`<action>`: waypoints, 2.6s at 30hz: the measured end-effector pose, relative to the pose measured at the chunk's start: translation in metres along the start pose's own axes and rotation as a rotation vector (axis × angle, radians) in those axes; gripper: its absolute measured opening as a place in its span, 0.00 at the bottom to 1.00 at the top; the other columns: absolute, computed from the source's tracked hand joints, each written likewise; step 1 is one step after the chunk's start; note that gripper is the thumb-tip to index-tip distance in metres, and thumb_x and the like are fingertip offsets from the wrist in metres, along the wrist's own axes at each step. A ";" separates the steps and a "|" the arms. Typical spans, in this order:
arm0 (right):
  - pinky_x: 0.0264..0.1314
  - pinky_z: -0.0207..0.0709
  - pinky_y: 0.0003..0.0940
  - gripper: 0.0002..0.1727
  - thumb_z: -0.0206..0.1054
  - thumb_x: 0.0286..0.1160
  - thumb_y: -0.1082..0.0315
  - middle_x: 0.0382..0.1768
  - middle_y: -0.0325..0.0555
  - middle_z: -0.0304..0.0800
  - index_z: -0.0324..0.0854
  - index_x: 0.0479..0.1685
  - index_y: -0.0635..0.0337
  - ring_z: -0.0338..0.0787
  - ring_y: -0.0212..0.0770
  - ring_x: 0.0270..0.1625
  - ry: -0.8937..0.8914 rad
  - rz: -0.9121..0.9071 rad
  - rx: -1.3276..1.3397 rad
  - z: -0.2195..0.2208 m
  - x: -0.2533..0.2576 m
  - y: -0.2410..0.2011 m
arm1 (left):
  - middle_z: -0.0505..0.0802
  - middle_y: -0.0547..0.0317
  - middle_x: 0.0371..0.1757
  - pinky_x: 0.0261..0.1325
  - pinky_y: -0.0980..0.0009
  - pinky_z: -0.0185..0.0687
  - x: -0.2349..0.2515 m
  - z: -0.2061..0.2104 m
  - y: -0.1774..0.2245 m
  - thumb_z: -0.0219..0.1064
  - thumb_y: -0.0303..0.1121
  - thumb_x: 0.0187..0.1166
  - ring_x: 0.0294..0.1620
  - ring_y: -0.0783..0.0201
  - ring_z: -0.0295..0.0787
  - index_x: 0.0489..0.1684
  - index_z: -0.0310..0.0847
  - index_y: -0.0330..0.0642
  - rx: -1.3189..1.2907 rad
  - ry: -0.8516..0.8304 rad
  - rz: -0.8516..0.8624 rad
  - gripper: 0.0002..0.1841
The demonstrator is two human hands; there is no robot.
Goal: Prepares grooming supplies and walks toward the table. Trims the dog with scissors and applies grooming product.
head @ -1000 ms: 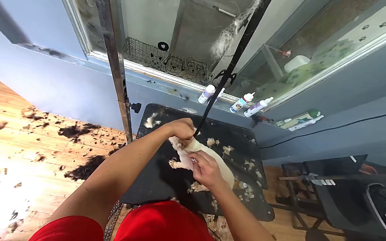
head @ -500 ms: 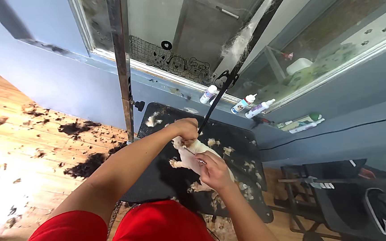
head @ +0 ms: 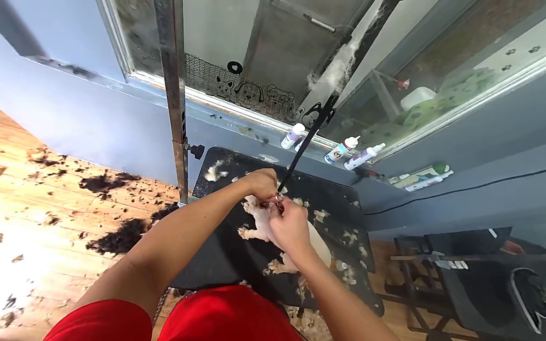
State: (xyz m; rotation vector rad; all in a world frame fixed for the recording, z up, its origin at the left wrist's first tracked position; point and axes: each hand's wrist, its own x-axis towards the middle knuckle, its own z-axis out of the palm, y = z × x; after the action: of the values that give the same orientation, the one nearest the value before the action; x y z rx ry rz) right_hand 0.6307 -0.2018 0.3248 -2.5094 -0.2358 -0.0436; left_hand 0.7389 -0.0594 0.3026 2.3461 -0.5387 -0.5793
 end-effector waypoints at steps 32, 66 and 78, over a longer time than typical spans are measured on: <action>0.35 0.95 0.44 0.07 0.63 0.85 0.76 0.35 0.58 0.95 0.79 0.54 0.70 0.97 0.50 0.29 0.189 0.441 0.893 0.020 -0.020 0.024 | 0.92 0.54 0.39 0.48 0.40 0.82 -0.008 0.014 0.009 0.73 0.42 0.70 0.47 0.51 0.89 0.30 0.93 0.47 0.068 0.019 -0.103 0.10; 0.43 0.93 0.27 0.07 0.76 0.69 0.73 0.38 0.35 0.97 0.94 0.43 0.55 0.94 0.27 0.37 0.043 -0.300 0.347 0.019 -0.009 0.045 | 0.93 0.53 0.34 0.48 0.43 0.83 -0.017 0.009 0.001 0.73 0.41 0.74 0.42 0.53 0.90 0.31 0.94 0.45 -0.093 0.034 -0.118 0.10; 0.31 0.85 0.27 0.07 0.69 0.78 0.62 0.27 0.35 0.89 0.86 0.38 0.56 0.87 0.27 0.28 0.311 -0.150 0.362 0.041 -0.015 0.045 | 0.92 0.57 0.30 0.43 0.44 0.82 -0.014 0.011 0.006 0.74 0.42 0.72 0.38 0.55 0.89 0.26 0.93 0.48 -0.065 0.031 -0.105 0.10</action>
State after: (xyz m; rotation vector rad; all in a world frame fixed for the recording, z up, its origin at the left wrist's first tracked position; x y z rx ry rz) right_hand 0.6234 -0.2164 0.2643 -2.0863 -0.2745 -0.4113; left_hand 0.7197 -0.0621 0.3028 2.3281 -0.3789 -0.5989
